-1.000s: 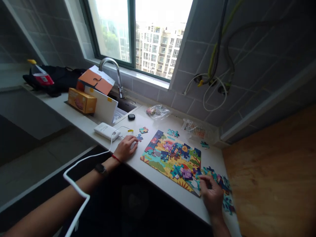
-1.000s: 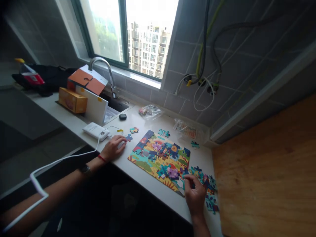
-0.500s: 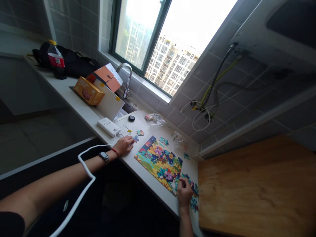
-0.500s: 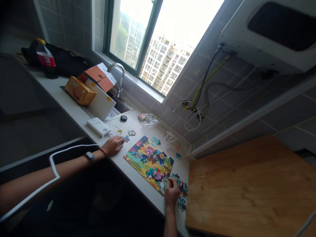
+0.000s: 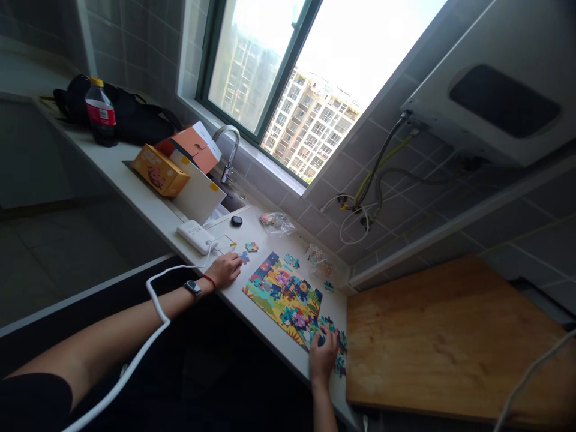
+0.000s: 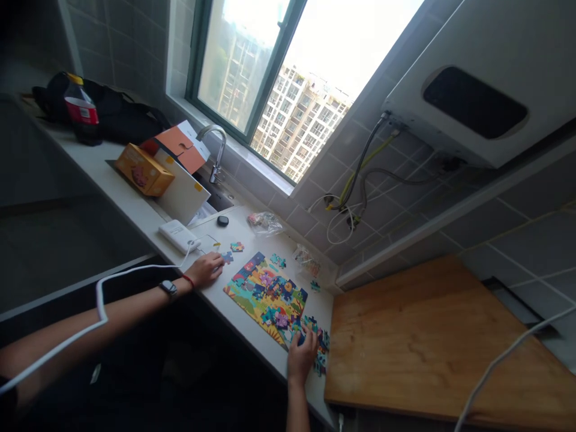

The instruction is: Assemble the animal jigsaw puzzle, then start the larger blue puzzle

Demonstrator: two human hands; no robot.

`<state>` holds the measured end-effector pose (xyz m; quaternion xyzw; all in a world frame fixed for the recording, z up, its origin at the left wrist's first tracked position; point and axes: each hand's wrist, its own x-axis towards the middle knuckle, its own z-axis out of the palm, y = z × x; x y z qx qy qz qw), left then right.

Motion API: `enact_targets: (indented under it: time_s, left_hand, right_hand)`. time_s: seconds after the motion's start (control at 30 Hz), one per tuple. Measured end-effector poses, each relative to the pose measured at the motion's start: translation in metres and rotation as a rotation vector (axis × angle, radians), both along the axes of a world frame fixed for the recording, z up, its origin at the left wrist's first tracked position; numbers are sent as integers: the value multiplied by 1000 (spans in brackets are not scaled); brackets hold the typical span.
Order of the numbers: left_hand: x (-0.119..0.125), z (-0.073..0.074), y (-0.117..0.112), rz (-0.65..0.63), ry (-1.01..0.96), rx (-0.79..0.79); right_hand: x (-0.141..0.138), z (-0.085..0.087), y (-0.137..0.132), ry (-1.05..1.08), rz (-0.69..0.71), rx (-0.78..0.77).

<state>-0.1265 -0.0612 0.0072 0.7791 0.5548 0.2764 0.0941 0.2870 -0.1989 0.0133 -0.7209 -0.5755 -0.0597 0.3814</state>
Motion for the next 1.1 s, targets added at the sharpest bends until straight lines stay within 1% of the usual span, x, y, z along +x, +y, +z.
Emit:
enact_targets:
  time_s: [0.17,0.3,0.47,0.67,0.8,0.93,1.1]
  left_hand:
    - [-2,-4,3,-40,-11,13]
    - [-2,-9,6,-90,-26,28]
    - [-3,-15,7,-154,-56,48]
    - [-7,-20,8,-231,-102,86]
    - [-8,-19,8,-288,-105,95]
    - [-10,-16,8,-333,-99,65]
    - [-16,-16,7,-387,-128,15]
  right_hand:
    - [-1,-21,-28,-94,-14,9]
    - [-2,-28,-29,-191,-24,37]
    - [-1,-30,-22,-228,-39,28]
    - [-5,-28,-24,-261,-42,-11]
    - [-8,-27,-25,-273,-60,-43]
    - [-10,-26,-26,-269,-80,-67]
    - [-13,-25,-26,-252,-102,-94]
